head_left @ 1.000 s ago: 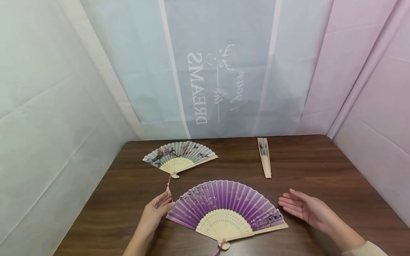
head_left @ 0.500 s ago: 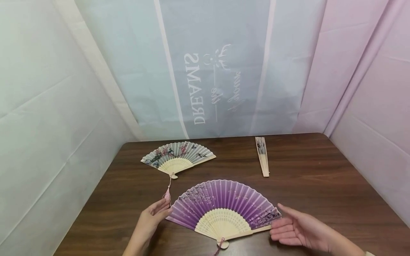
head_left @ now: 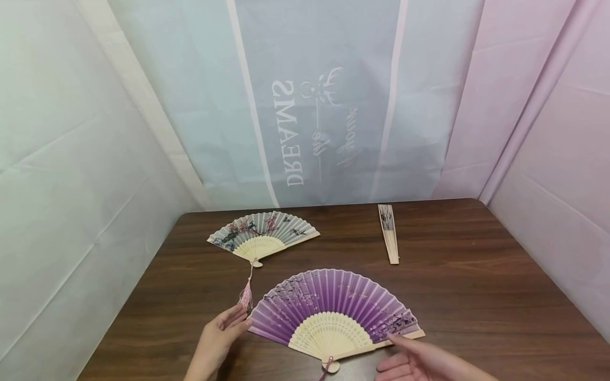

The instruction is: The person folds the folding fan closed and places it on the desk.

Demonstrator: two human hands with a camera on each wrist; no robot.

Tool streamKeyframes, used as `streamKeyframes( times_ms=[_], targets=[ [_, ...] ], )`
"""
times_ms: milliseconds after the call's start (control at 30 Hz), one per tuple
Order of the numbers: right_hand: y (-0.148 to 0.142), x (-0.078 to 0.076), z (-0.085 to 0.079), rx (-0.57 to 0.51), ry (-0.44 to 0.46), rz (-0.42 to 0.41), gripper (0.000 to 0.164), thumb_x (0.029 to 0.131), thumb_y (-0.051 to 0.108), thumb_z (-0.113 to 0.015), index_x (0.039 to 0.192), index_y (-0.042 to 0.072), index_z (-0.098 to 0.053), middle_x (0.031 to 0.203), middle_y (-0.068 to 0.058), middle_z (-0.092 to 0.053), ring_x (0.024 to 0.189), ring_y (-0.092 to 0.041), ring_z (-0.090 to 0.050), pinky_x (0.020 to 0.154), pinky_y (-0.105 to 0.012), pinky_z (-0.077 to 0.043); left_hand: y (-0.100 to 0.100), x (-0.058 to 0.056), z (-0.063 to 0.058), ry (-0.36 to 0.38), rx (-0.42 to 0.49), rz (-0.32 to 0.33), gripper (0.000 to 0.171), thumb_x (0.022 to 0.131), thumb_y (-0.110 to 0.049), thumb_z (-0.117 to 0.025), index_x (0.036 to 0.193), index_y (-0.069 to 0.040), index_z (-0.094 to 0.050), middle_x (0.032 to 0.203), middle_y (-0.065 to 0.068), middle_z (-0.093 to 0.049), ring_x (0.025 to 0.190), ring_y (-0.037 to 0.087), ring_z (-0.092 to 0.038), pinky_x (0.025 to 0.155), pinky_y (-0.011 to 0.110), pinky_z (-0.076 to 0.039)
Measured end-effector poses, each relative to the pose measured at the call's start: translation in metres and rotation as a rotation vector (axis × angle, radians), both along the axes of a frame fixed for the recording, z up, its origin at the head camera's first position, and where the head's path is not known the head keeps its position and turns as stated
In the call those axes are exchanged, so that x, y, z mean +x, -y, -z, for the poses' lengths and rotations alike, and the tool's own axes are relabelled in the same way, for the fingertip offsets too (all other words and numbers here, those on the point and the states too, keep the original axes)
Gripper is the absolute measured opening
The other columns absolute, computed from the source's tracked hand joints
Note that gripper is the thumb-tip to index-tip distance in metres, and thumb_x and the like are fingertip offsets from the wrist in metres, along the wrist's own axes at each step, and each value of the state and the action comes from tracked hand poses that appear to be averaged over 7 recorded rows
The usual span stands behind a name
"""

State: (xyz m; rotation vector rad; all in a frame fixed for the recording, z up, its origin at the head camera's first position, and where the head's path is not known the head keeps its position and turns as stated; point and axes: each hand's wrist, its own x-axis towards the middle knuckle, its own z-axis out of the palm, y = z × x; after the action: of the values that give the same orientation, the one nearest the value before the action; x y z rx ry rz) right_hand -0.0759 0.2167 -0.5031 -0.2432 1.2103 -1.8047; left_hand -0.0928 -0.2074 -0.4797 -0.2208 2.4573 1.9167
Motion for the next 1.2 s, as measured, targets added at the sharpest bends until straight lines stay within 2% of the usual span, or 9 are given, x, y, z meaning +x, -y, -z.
streamKeyframes(
  times_ms=[133, 233, 400, 600, 833, 1000, 1033, 1100, 1200],
  targets=[
    [0.01, 0.003, 0.001, -0.014, 0.022, 0.061, 0.052, 0.109, 0.036, -0.032, 0.119, -0.005, -0.062, 0.115, -0.015, -0.073, 0.107, -0.019, -0.071, 0.098, -0.029, -0.058, -0.001, 0.0, -0.001, -0.002, 0.009, -0.004, 0.058, 0.09, -0.01, -0.072, 0.136, 0.017, -0.047, 0.133, 0.031, -0.059, 0.123, 0.04, -0.06, 0.094, 0.025, -0.059],
    [0.016, 0.004, 0.002, -0.034, 0.046, 0.114, 0.048, 0.109, 0.032, -0.037, 0.12, -0.009, -0.058, 0.116, -0.018, -0.071, 0.11, -0.024, -0.07, 0.101, -0.034, -0.056, -0.002, 0.001, -0.001, -0.004, 0.022, -0.009, 0.057, 0.09, -0.008, -0.072, 0.135, 0.017, -0.048, 0.132, 0.031, -0.059, 0.122, 0.039, -0.061, 0.09, 0.015, -0.057],
    [0.023, 0.005, 0.003, -0.082, 0.07, 0.16, 0.035, 0.108, 0.026, -0.041, 0.114, -0.004, -0.059, 0.115, -0.018, -0.072, 0.109, -0.022, -0.07, 0.102, -0.033, -0.056, -0.002, 0.0, -0.002, 0.0, 0.027, -0.012, 0.056, 0.089, -0.008, -0.072, 0.135, 0.016, -0.049, 0.131, 0.031, -0.06, 0.121, 0.036, -0.063, 0.085, 0.007, -0.053],
    [0.031, 0.008, 0.002, -0.134, 0.092, 0.202, 0.029, 0.108, 0.023, -0.043, 0.112, 0.002, -0.063, 0.117, -0.017, -0.072, 0.11, -0.019, -0.07, 0.102, -0.03, -0.055, -0.002, 0.0, -0.001, 0.006, 0.021, -0.01, 0.056, 0.09, -0.009, -0.071, 0.135, 0.016, -0.049, 0.132, 0.03, -0.06, 0.121, 0.036, -0.063, 0.086, 0.008, -0.054],
    [0.04, 0.011, 0.003, -0.1, 0.133, 0.313, 0.014, 0.103, 0.016, -0.054, 0.105, 0.007, -0.064, 0.111, -0.016, -0.074, 0.105, -0.018, -0.071, 0.1, -0.027, -0.056, -0.002, 0.0, -0.002, 0.015, -0.029, -0.013, 0.055, 0.091, -0.016, -0.072, 0.135, 0.011, -0.052, 0.132, 0.025, -0.063, 0.122, 0.034, -0.063, 0.097, 0.026, -0.058],
    [0.044, 0.011, 0.004, -0.065, 0.164, 0.37, 0.015, 0.102, 0.018, -0.056, 0.104, 0.007, -0.065, 0.108, -0.015, -0.075, 0.102, -0.018, -0.072, 0.098, -0.028, -0.057, -0.002, -0.001, -0.002, 0.018, -0.02, -0.015, 0.055, 0.091, -0.017, -0.072, 0.135, 0.01, -0.053, 0.132, 0.024, -0.063, 0.122, 0.033, -0.063, 0.1, 0.029, -0.056],
    [0.044, 0.011, 0.004, -0.064, 0.17, 0.374, 0.015, 0.102, 0.018, -0.056, 0.104, 0.007, -0.065, 0.108, -0.015, -0.075, 0.102, -0.018, -0.072, 0.099, -0.028, -0.057, -0.002, -0.001, -0.002, 0.02, -0.02, -0.016, 0.055, 0.091, -0.018, -0.072, 0.135, 0.01, -0.053, 0.132, 0.023, -0.063, 0.122, 0.031, -0.063, 0.099, 0.024, -0.056],
    [0.045, 0.01, 0.004, -0.063, 0.165, 0.383, 0.016, 0.103, 0.017, -0.054, 0.106, 0.006, -0.065, 0.109, -0.016, -0.074, 0.102, -0.018, -0.072, 0.099, -0.029, -0.057, -0.001, 0.0, -0.002, 0.024, -0.026, -0.019, 0.055, 0.091, -0.019, -0.071, 0.135, 0.009, -0.053, 0.132, 0.023, -0.063, 0.121, 0.028, -0.064, 0.1, 0.028, -0.056],
    [0.045, 0.01, 0.006, -0.083, 0.156, 0.384, 0.019, 0.105, 0.014, -0.049, 0.108, 0.005, -0.066, 0.11, -0.016, -0.074, 0.103, -0.017, -0.072, 0.099, -0.029, -0.057, -0.002, 0.0, -0.002, 0.036, -0.024, -0.024, 0.055, 0.092, -0.02, -0.071, 0.136, 0.008, -0.053, 0.132, 0.021, -0.063, 0.114, 0.016, -0.068, 0.097, 0.018, -0.055]
  ],
)
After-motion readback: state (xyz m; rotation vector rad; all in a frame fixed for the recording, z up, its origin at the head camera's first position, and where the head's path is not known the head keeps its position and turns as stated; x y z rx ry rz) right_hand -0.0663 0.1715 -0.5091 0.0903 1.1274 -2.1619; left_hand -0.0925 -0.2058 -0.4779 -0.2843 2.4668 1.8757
